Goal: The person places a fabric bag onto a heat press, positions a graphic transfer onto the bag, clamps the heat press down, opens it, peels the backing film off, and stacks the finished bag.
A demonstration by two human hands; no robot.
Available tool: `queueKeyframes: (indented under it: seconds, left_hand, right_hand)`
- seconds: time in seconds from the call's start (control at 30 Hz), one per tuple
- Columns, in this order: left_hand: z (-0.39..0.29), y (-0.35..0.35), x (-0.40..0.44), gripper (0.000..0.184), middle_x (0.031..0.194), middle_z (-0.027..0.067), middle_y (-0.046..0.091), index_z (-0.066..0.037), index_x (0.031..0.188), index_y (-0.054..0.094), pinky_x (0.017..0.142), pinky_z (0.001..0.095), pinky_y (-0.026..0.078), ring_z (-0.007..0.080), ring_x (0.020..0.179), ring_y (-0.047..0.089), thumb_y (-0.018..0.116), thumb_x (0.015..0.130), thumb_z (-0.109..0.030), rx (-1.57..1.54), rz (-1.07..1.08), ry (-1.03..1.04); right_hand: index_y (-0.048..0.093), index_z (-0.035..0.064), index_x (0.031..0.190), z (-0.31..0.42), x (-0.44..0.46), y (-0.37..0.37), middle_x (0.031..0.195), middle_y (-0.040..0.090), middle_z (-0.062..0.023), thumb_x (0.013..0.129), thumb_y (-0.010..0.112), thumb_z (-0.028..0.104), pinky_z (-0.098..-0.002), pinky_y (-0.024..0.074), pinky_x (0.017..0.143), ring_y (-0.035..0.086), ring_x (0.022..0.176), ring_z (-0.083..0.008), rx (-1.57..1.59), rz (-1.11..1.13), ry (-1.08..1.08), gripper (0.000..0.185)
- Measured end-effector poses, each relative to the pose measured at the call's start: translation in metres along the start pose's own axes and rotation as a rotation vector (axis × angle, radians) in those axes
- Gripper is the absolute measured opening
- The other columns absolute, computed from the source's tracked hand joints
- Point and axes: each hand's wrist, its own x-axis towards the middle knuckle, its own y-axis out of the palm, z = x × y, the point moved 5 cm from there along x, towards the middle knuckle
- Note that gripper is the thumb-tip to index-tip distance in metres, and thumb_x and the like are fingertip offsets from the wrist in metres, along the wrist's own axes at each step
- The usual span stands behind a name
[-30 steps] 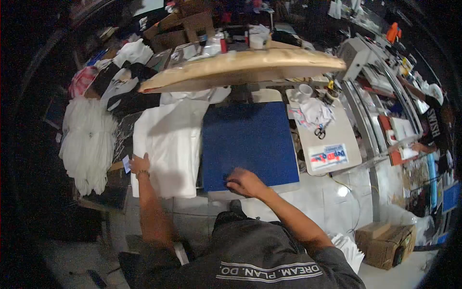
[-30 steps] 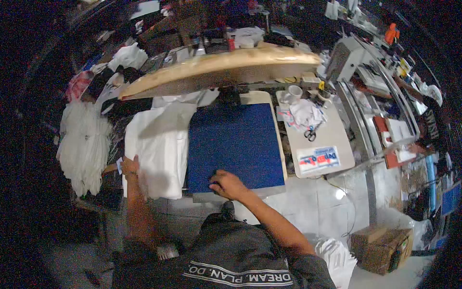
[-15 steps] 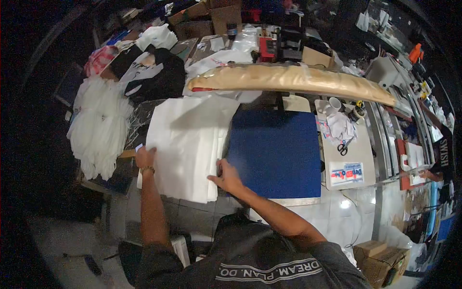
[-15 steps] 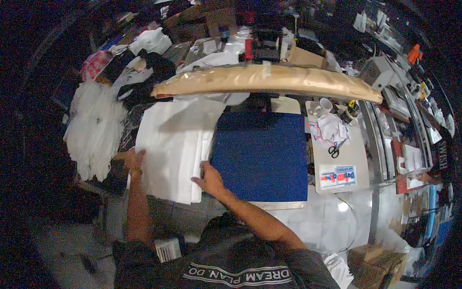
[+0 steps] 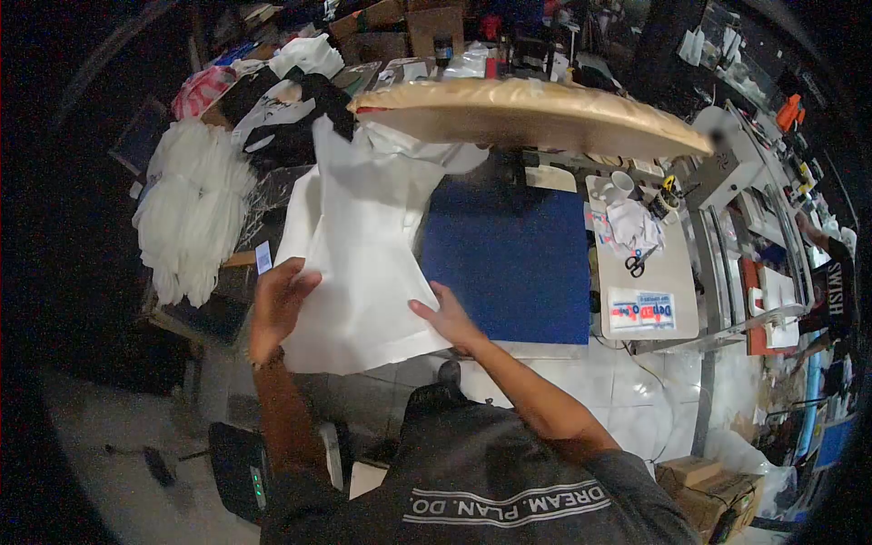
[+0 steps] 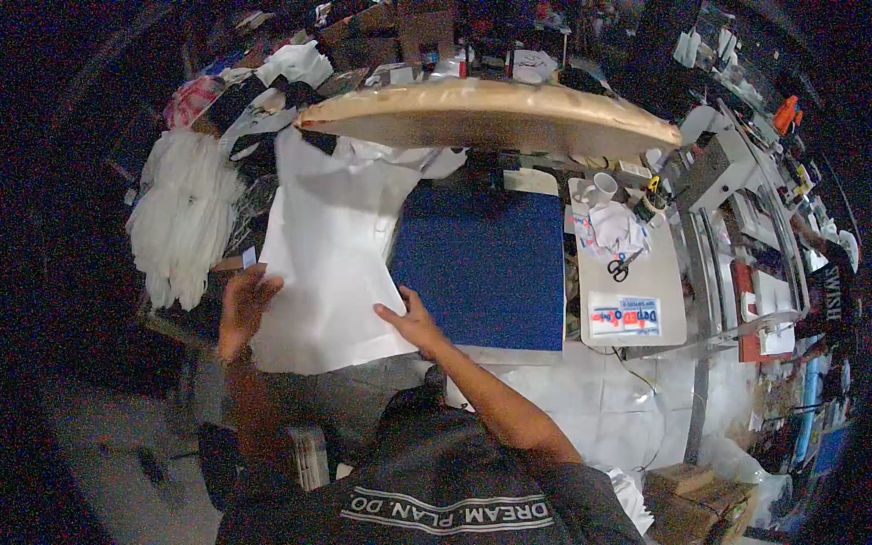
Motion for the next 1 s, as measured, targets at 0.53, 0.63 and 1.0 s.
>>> queueKeyframes:
  seconds: [0.53, 0.63, 1.0]
  left_hand:
    - [-0.01, 0.236, -0.055, 0.042, 0.121, 0.0134, 0.069, 0.005, 0.135, 0.055, 0.092, 0.0311, 0.051, 0.0171, 0.105, 0.065, 0.065, 0.1, -0.015, -1.07, 0.084, -0.409]
    - [0.006, 0.264, -0.03, 0.034, 0.117, 0.012, 0.07, 0.005, 0.128, 0.059, 0.09, 0.0309, 0.051, 0.0178, 0.102, 0.065, 0.064, 0.101, -0.015, -0.849, 0.001, -0.319]
    - [0.055, 0.303, 0.033, 0.05, 0.13, 0.0261, 0.066, 0.01, 0.132, 0.058, 0.105, 0.04, 0.048, 0.0365, 0.123, 0.064, 0.067, 0.098, -0.025, -0.125, -0.016, -0.081]
  right_hand:
    - [0.046, 0.012, 0.153, -0.042, -0.171, -0.194, 0.142, 0.06, -0.0128, 0.09, 0.042, 0.083, -0.056, 0.0469, 0.107, 0.061, 0.124, -0.0358, 1.064, -0.059, 0.166, 0.095]
    - [0.04, 0.0129, 0.156, -0.061, -0.201, -0.181, 0.149, 0.053, -0.0179, 0.075, 0.028, 0.101, -0.0619, 0.0392, 0.111, 0.054, 0.133, -0.0394, 1.472, 0.239, 0.277, 0.121]
    - [0.062, 0.0067, 0.129, -0.118, -0.21, -0.172, 0.111, 0.073, -0.0048, 0.098, 0.073, 0.024, -0.0304, 0.0518, 0.083, 0.067, 0.092, -0.012, 0.496, -0.035, 0.261, 0.037]
